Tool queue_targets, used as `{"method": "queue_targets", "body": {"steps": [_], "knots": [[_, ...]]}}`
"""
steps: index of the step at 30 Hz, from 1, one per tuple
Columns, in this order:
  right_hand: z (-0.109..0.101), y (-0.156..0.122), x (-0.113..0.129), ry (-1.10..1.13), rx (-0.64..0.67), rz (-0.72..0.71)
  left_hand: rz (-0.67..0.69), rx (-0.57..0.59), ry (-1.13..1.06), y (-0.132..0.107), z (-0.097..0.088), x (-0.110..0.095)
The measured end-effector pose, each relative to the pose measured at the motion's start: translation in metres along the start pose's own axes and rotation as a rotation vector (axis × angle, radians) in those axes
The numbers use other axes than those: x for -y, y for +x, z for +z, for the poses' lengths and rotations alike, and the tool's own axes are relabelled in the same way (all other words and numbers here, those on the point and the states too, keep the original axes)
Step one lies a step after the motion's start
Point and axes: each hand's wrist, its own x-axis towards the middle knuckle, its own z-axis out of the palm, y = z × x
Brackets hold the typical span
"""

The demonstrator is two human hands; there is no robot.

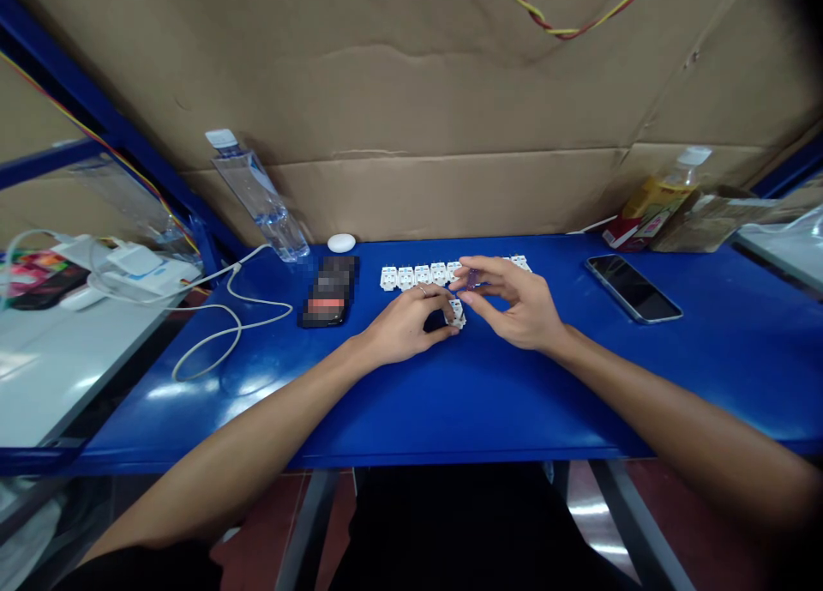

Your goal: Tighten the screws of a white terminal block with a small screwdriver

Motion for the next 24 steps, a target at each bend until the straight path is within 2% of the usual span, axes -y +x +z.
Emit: {"method": "queue_targets", "body": {"steps": [4,7,13,19,24], "knots": [[0.0002,0.0003,0.0016,-0.037,-0.040,0.004,0.021,-0.001,0.011,0.0000,0.0000,-0.0002],[0.0005,0.0001,0.0017,-0.004,-0.021,0.028,0.022,0.010,0.016,-0.0001,0.0000,-0.0002],[-0.0003,0.0018,0.0017,-0.053,-0.031,-0.075,0.008,0.002,0.008,-0.0015,0.0009,-0.0004],[0.0027,0.0007,0.0007,-0.071,-0.047,0.018,-0.008,-0.011,-0.032,-0.0025,0.0029,-0.0003],[0.0023,0.0034,0.0032,-0.084,-0.076,-0.074,-0.004,-0.017,-0.042,-0.0034,0.0035,0.0000]]}}
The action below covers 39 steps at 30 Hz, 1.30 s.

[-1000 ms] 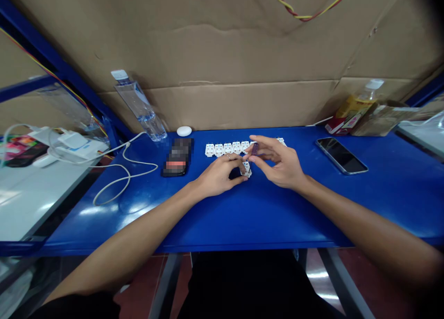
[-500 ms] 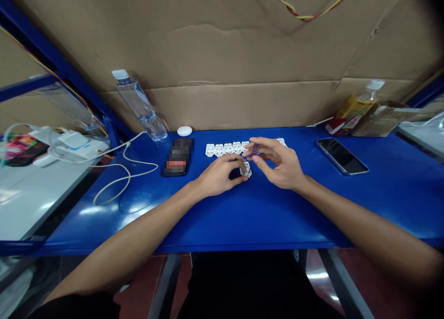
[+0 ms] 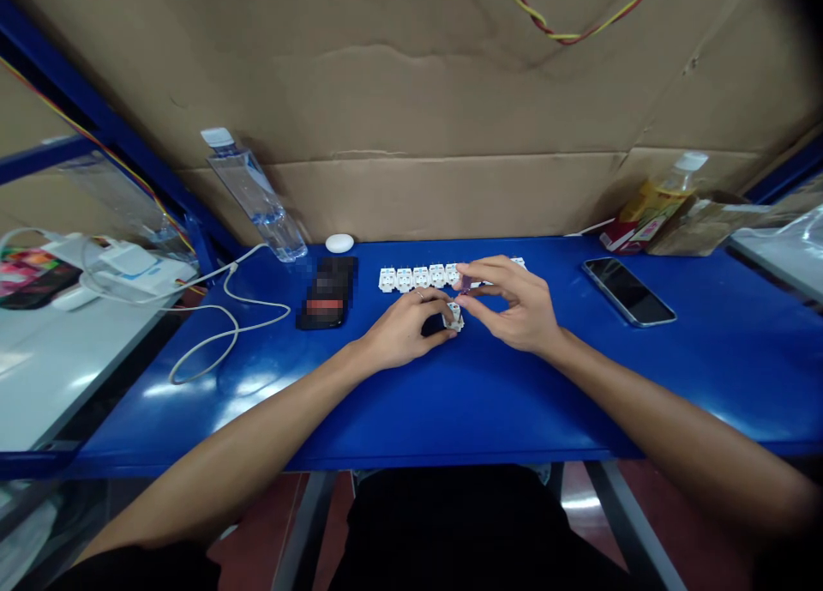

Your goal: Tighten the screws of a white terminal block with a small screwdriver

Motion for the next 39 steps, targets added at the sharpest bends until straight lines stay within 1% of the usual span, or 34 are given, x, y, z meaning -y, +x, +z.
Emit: {"method": "queue_targets", "body": {"steps": [3,7,10,13,16,18,20,24,25,26,29,31,34,36,37,39], "knots": [[0.0014,-0.0007,0.0000,-0.031,-0.032,-0.002,0.000,-0.008,0.004,-0.0005,0.0000,-0.0009],[0.0030,-0.0027,-0.0004,-0.024,-0.005,0.031,0.021,-0.011,-0.017,-0.0002,-0.0004,-0.0021],[0.0017,-0.0011,0.0003,-0.043,0.002,-0.015,0.027,-0.015,-0.018,0.0004,-0.0006,-0.0024],[-0.0004,0.0004,0.0006,-0.078,-0.031,-0.068,0.029,-0.019,-0.025,0.0009,-0.0009,-0.0028],[-0.0015,-0.0013,0.0001,-0.057,-0.041,-0.021,0.033,-0.022,-0.039,0.0011,-0.0007,-0.0029],[-0.0019,-0.0028,-0.0003,-0.025,-0.020,0.036,0.034,-0.027,-0.034,0.0010,-0.0003,-0.0027],[-0.0026,-0.0028,-0.0005,-0.006,0.001,0.049,0.034,-0.028,-0.025,0.0010,0.0002,-0.0022],[-0.0039,0.0009,0.0001,-0.038,-0.020,-0.083,0.058,-0.029,-0.013,0.0012,0.0003,-0.0016],[-0.0039,0.0014,0.0005,-0.050,-0.029,-0.096,0.065,-0.029,-0.011,0.0013,0.0002,-0.0016],[-0.0037,0.0015,0.0009,-0.060,-0.036,-0.086,0.069,-0.029,-0.009,0.0013,0.0001,-0.0016],[-0.0027,-0.0001,0.0021,-0.061,-0.035,0.000,0.065,-0.025,-0.001,0.0013,-0.0001,-0.0020],[-0.0028,-0.0011,0.0027,-0.056,-0.020,0.019,0.061,-0.025,0.001,0.0011,-0.0002,-0.0025],[-0.0046,-0.0007,0.0026,-0.102,-0.008,-0.071,0.057,-0.029,0.010,0.0005,-0.0003,-0.0035],[-0.0057,-0.0002,0.0021,-0.146,-0.022,-0.134,0.054,-0.031,0.021,0.0002,-0.0003,-0.0041],[-0.0059,-0.0003,0.0019,-0.157,-0.033,-0.143,0.054,-0.029,0.022,0.0001,-0.0004,-0.0044],[-0.0053,-0.0015,0.0019,-0.145,-0.050,-0.099,0.055,-0.026,0.019,0.0000,-0.0003,-0.0048]]}}
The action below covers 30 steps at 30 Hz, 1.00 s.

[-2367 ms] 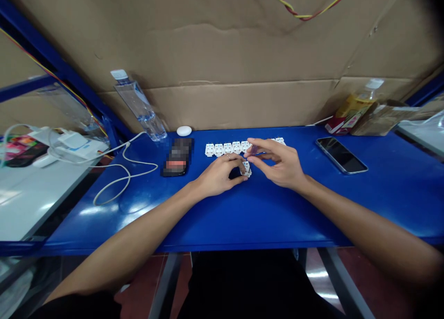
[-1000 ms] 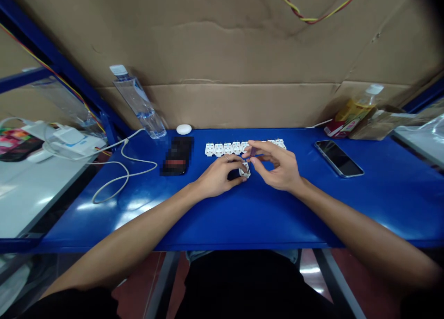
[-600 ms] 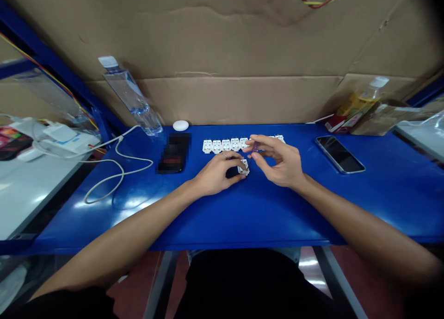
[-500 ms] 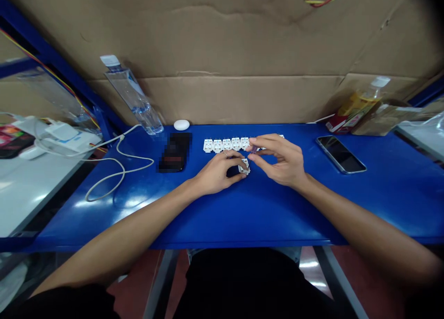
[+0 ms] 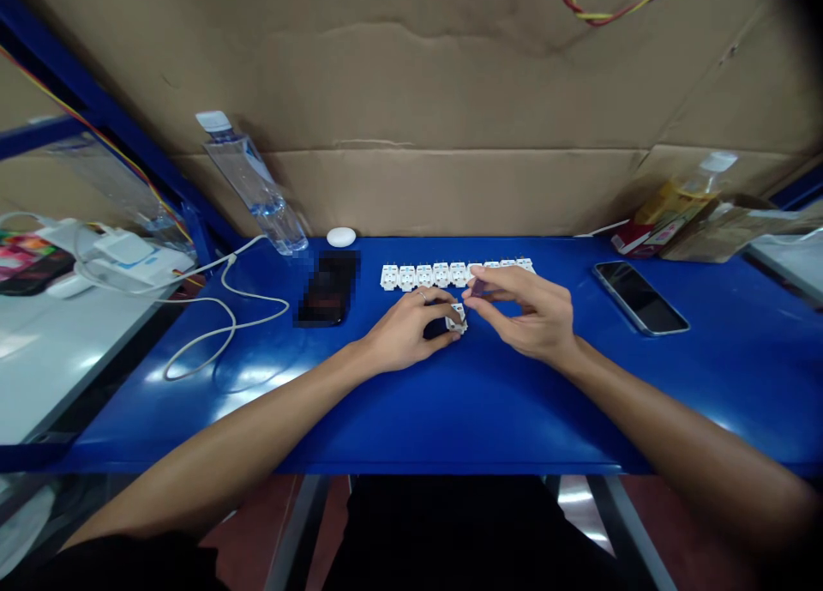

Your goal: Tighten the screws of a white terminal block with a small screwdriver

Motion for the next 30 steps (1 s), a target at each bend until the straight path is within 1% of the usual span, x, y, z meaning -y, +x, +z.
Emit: {"method": "queue_targets", "body": {"steps": [2,4,9,10,12,14,16,19,21,23,24,25,26,27,28,30], "knots": [[0.001,-0.001,0.001,0.037,0.010,0.074,0.000,-0.004,0.001,0.000,0.000,0.000],[0.003,-0.002,0.002,0.071,0.030,0.105,0.001,-0.010,0.010,0.000,0.000,0.000],[0.005,0.001,0.004,0.049,0.023,0.005,-0.004,-0.005,0.020,-0.002,0.000,0.000],[0.005,0.001,0.005,0.046,0.023,0.005,-0.009,-0.001,0.018,-0.002,0.001,0.001],[0.004,-0.001,0.005,0.065,0.039,0.054,-0.020,0.011,0.010,-0.002,0.002,0.002],[0.002,-0.003,0.004,0.110,0.079,0.136,-0.030,0.014,0.008,-0.002,0.002,0.002],[0.000,-0.005,0.004,0.158,0.116,0.190,-0.040,0.032,0.023,-0.001,0.001,-0.002],[-0.001,-0.006,0.005,0.202,0.126,0.166,-0.079,0.058,0.123,0.002,-0.009,-0.015],[-0.001,-0.005,0.006,0.206,0.131,0.146,-0.199,0.017,0.334,0.000,-0.017,-0.024],[-0.001,-0.003,0.009,0.198,0.142,0.132,-0.373,-0.069,0.552,-0.006,-0.024,-0.026],[-0.001,-0.003,0.010,0.195,0.148,0.126,-0.453,-0.117,0.623,-0.011,-0.026,-0.023],[0.000,-0.002,0.010,0.195,0.151,0.119,-0.524,-0.161,0.650,-0.016,-0.027,-0.019],[0.000,-0.002,0.011,0.199,0.155,0.114,-0.566,-0.184,0.637,-0.021,-0.027,-0.013],[0.000,-0.002,0.011,0.205,0.156,0.110,-0.590,-0.189,0.608,-0.025,-0.028,-0.008],[0.000,-0.002,0.011,0.211,0.156,0.107,-0.583,-0.199,0.587,-0.028,-0.028,-0.003],[0.000,-0.002,0.010,0.220,0.157,0.106,-0.494,-0.245,0.580,-0.028,-0.030,0.000]]}}
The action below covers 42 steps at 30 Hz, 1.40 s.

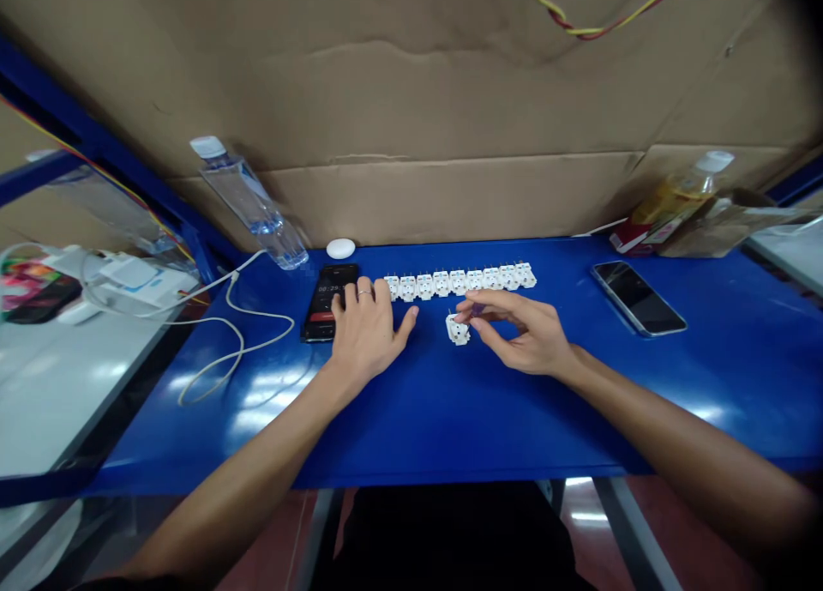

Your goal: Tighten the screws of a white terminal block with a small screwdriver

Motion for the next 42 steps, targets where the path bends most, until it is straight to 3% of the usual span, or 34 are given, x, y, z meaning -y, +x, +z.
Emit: {"method": "queue_targets", "body": {"steps": [3,6,11,18,25,29,31,35,42], "knots": [[-0.002,0.001,-0.003,-0.006,-0.005,0.012,0.083,-0.018,-0.031,0.004,-0.009,-0.011],[-0.004,0.003,-0.006,-0.041,-0.028,0.005,0.180,0.139,-0.154,0.002,-0.018,-0.029],[-0.006,0.000,-0.012,-0.114,-0.091,0.008,0.258,0.269,-0.483,-0.002,-0.004,-0.047],[-0.003,-0.004,-0.007,-0.047,0.020,0.092,0.322,0.346,-0.597,0.011,0.018,-0.042],[-0.003,0.002,-0.005,0.065,-0.037,0.117,0.299,0.320,-0.680,0.013,0.017,-0.038],[-0.011,0.004,-0.009,-0.040,-0.046,0.131,0.325,0.328,-0.684,0.013,0.012,-0.031],[-0.015,0.005,-0.011,-0.172,0.017,0.089,0.340,0.333,-0.675,0.014,0.009,-0.027],[-0.017,0.006,-0.015,-0.381,0.293,0.018,0.347,0.352,-0.665,0.015,0.007,-0.022],[-0.010,0.002,-0.025,-0.433,0.560,0.154,0.342,0.360,-0.621,0.012,0.008,-0.025]]}}
